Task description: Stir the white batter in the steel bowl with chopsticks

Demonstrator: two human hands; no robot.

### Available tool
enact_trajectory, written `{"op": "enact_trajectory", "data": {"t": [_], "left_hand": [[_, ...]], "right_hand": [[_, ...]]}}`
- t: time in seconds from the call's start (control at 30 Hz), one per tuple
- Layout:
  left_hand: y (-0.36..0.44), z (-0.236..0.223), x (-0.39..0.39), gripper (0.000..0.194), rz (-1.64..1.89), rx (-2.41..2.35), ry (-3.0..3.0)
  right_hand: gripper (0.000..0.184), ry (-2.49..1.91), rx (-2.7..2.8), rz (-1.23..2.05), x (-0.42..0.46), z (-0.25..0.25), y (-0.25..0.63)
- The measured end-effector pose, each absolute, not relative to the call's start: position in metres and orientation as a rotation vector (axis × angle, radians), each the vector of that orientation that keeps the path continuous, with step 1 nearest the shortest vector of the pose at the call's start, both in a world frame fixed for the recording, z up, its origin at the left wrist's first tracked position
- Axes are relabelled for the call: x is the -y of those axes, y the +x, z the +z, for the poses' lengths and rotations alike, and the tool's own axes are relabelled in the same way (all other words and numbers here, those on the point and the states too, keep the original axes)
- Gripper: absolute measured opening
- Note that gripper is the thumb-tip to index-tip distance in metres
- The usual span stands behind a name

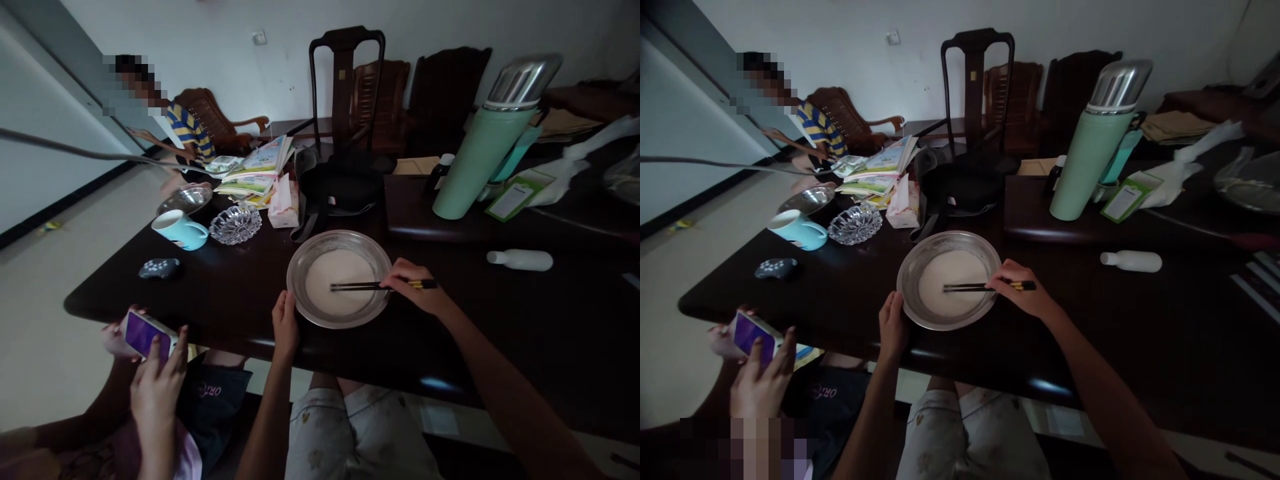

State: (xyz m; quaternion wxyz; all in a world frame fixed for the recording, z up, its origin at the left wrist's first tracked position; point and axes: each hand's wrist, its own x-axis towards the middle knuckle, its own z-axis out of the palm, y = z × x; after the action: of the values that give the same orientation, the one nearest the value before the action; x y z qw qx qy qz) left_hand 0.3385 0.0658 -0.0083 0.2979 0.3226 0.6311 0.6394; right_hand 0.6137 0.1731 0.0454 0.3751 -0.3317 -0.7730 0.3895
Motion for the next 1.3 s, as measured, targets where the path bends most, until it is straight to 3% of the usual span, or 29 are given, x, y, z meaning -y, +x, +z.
{"op": "enact_trajectory", "data": {"t": [0.07,0.23,0.43,0.6,0.77,0.93,1.13,1.3], "left_hand": [[0.3385,-0.0085,-0.0657,0.042,1.716,-1.670,0.849],[0.3395,-0.0074,-0.0652,0.042,1.704,-1.625,0.859],[0.3386,-0.0070,-0.0648,0.043,1.709,-1.662,0.863],[0.3385,-0.0073,-0.0657,0.042,1.693,-1.658,0.862],[0.3398,-0.0045,-0.0659,0.042,1.708,-1.682,0.869],[0.3396,-0.0059,-0.0653,0.043,1.695,-1.658,0.862],[0.3392,-0.0074,-0.0657,0.044,1.715,-1.652,0.847],[0.3392,-0.0082,-0.0659,0.044,1.703,-1.635,0.865]], "right_hand": [[0.021,-0.879,1.992,0.911,-0.1731,0.0456,0.6122],[0.045,-0.958,1.758,1.003,-0.1741,0.0442,0.6175],[0.023,-0.903,1.974,0.930,-0.1737,0.0434,0.6126],[0.044,-0.944,1.803,1.031,-0.1752,0.0436,0.6175],[0.025,-0.877,1.983,0.967,-0.1745,0.0437,0.6136],[0.048,-0.941,1.727,1.029,-0.1748,0.0436,0.6188],[0.025,-0.919,1.937,0.945,-0.1737,0.0453,0.6129],[0.045,-0.941,1.762,1.010,-0.1751,0.0443,0.6179]]}}
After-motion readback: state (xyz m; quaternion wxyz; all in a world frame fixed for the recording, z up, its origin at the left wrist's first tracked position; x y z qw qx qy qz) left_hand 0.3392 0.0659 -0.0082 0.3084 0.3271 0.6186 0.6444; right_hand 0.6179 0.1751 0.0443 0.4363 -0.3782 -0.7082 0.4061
